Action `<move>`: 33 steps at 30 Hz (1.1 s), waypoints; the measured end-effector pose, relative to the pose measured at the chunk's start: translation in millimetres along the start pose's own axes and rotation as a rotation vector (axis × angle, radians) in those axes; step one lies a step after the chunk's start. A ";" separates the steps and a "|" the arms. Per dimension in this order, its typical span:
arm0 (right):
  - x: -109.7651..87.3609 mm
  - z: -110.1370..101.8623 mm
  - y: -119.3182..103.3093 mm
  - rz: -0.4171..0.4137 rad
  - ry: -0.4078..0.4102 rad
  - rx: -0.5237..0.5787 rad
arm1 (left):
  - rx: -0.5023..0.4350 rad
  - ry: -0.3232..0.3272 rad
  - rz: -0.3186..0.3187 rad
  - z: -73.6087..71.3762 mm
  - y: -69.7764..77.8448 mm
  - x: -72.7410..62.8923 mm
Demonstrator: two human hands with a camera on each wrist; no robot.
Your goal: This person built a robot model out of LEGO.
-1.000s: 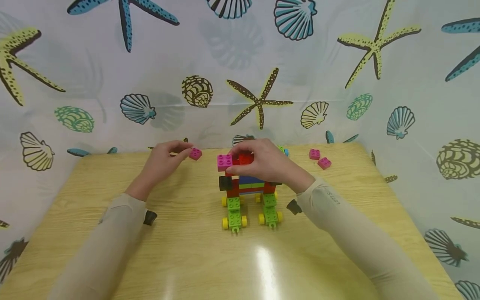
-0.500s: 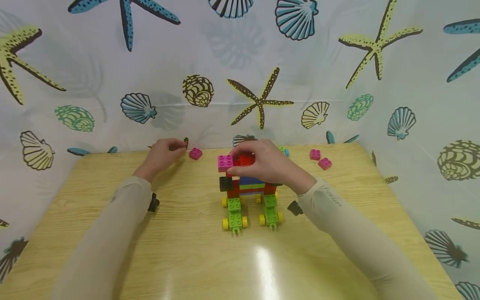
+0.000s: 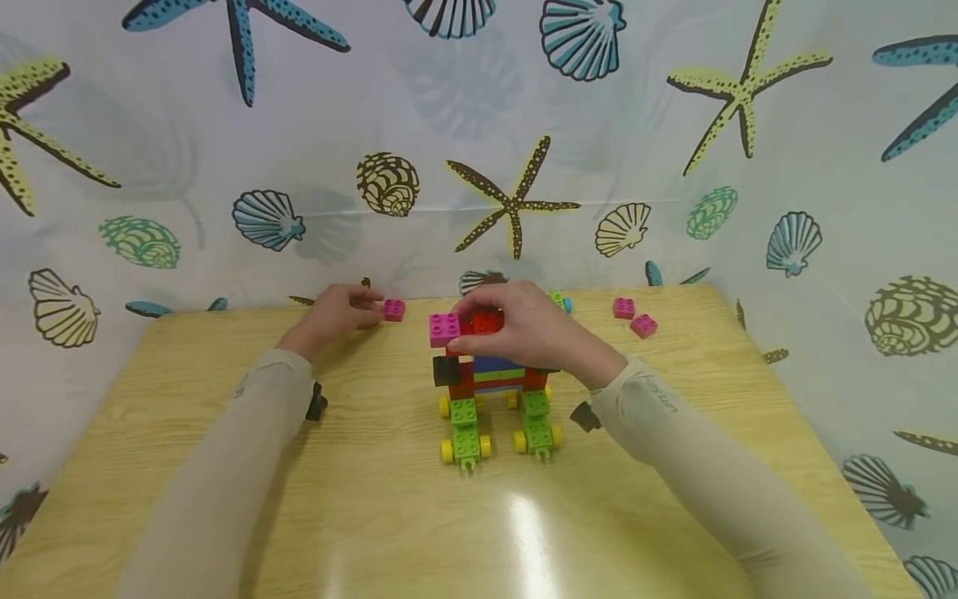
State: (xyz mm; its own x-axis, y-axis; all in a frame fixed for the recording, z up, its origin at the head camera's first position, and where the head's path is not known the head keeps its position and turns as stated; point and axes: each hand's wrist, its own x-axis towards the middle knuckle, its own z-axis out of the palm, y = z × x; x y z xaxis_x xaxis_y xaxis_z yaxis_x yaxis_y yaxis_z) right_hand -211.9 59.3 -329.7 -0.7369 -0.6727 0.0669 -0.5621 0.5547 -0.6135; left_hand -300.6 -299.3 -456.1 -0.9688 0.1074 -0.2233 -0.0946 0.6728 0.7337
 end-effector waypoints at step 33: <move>-1.0 0.3 -1.3 -0.012 0.008 -0.004 | 0.062 0.039 0.029 16.2 3.6 1.6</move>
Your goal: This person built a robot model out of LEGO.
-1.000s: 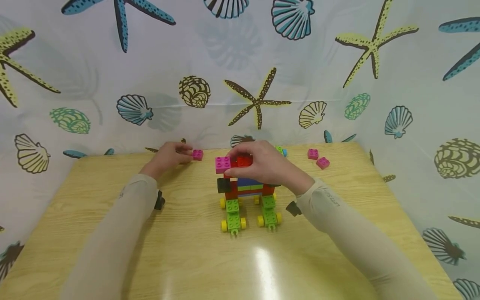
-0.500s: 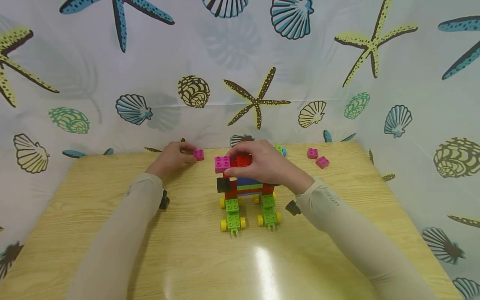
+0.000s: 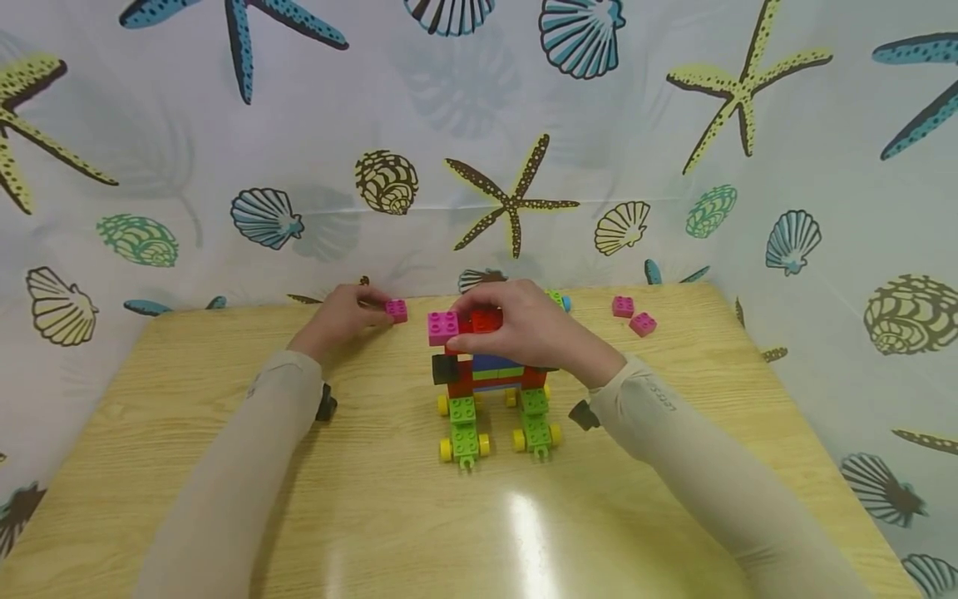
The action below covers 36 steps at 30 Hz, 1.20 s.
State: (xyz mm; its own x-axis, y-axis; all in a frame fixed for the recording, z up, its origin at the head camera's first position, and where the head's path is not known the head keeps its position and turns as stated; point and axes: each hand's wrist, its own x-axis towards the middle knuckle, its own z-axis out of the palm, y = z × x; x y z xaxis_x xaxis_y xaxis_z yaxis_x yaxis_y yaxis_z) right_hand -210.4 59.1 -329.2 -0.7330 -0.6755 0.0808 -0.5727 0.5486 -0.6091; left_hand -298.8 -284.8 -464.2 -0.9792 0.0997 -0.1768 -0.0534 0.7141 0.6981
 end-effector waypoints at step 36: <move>0.2 0.3 -0.8 -0.001 -0.004 -0.017 | -0.378 0.189 0.225 -11.5 80.2 -125.3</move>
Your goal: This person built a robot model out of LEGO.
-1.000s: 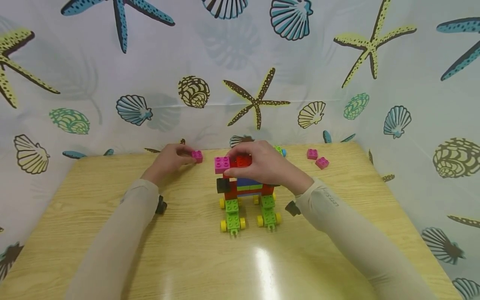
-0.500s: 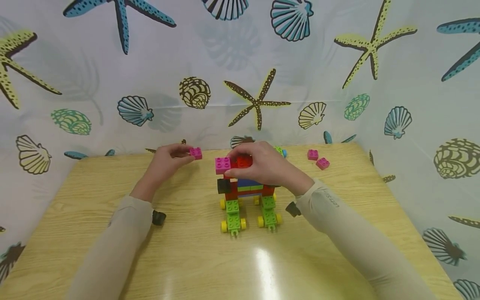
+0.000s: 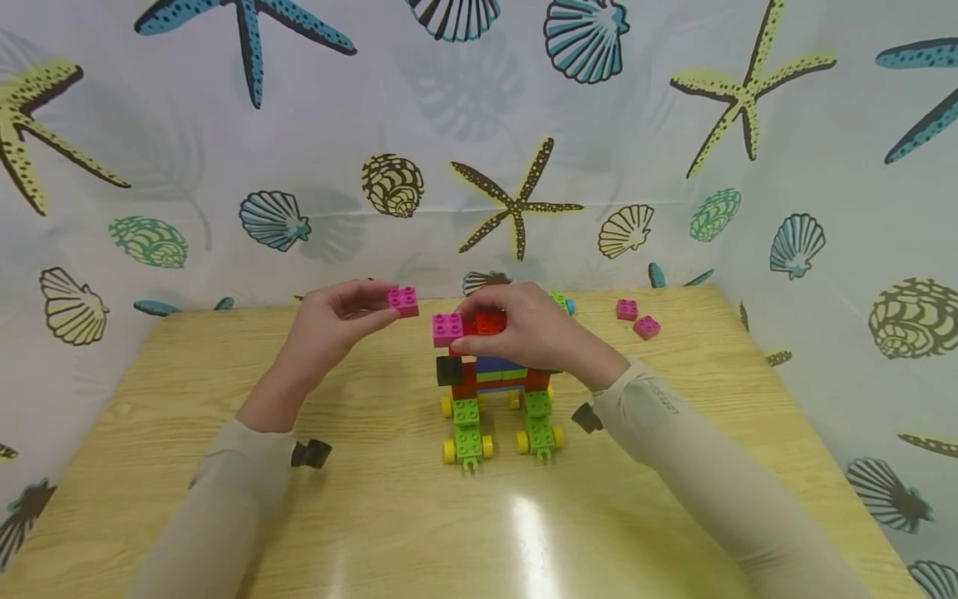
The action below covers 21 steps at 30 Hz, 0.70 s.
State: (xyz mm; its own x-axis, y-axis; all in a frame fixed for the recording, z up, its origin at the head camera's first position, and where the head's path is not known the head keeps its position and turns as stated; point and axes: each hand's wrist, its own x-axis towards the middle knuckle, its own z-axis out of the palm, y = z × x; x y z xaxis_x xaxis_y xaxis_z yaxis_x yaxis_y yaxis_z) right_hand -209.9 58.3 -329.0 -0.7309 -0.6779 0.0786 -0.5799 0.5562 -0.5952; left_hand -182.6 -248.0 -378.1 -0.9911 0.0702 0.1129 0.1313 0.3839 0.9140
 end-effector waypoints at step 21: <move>-0.4 0.6 1.5 -0.027 0.010 0.018 | -0.092 -0.068 0.183 26.3 49.4 -30.5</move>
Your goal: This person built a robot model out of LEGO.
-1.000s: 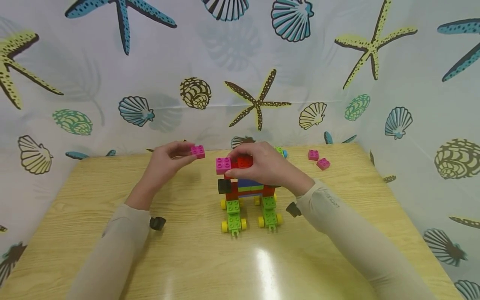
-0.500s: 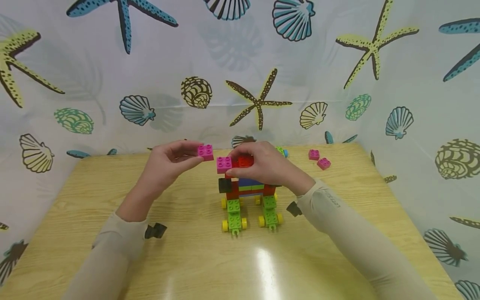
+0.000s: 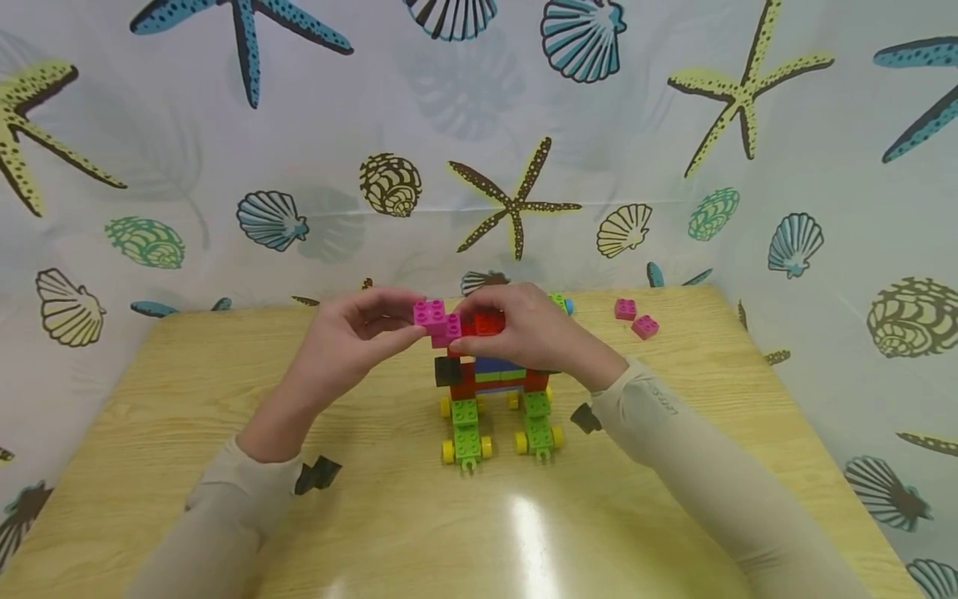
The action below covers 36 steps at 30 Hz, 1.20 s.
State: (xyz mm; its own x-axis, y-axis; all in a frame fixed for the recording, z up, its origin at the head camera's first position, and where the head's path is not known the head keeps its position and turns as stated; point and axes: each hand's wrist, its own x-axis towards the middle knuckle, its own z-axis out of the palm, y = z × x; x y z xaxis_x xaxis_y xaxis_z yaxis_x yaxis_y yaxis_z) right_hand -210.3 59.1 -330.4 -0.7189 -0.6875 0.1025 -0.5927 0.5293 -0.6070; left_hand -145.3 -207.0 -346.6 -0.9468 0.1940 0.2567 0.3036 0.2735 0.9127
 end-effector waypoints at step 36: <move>1.1 -0.1 1.7 -0.019 -0.002 -0.024 | 0.203 -0.017 0.067 -3.1 3.6 2.5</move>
State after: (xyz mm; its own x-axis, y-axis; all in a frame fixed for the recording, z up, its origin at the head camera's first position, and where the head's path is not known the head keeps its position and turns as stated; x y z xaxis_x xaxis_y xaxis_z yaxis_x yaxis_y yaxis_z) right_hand -212.1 59.3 -331.2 -0.7071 -0.6982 0.1122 -0.6145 0.5282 -0.5859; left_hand -146.9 -208.5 -341.7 -0.9223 0.2335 0.3079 0.3829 0.4432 0.8106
